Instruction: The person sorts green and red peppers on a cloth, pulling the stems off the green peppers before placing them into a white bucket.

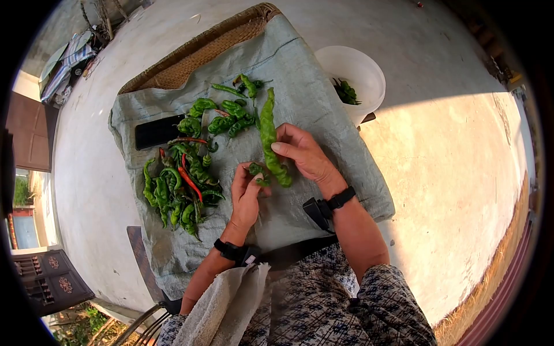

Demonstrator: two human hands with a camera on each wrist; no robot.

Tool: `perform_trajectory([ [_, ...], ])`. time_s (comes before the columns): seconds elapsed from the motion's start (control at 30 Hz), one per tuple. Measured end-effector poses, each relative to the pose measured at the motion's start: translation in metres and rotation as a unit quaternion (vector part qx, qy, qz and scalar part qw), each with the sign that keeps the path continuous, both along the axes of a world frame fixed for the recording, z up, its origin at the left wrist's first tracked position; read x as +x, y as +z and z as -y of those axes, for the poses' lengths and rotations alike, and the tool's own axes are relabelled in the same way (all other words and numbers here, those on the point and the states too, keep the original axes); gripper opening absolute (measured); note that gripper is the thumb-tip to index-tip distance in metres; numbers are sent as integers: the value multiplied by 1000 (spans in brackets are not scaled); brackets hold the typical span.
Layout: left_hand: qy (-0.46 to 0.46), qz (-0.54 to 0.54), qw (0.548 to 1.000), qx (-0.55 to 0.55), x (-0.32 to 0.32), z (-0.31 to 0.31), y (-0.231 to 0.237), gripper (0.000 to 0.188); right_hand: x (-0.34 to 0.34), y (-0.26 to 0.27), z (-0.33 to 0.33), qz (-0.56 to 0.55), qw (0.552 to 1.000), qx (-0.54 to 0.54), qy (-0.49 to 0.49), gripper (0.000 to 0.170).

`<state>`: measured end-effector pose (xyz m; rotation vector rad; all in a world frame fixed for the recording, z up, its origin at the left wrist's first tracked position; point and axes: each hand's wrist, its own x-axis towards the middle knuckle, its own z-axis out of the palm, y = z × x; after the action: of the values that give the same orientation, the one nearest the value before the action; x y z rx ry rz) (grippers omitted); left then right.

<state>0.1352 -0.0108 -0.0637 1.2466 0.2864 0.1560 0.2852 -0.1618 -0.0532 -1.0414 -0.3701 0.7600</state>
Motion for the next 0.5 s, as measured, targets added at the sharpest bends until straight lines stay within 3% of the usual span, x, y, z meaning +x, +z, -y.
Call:
perform_trajectory([
  [0.5, -6, 21, 996, -89, 2, -4, -7, 25, -1, 4, 1, 6, 1000, -12, 10, 21],
])
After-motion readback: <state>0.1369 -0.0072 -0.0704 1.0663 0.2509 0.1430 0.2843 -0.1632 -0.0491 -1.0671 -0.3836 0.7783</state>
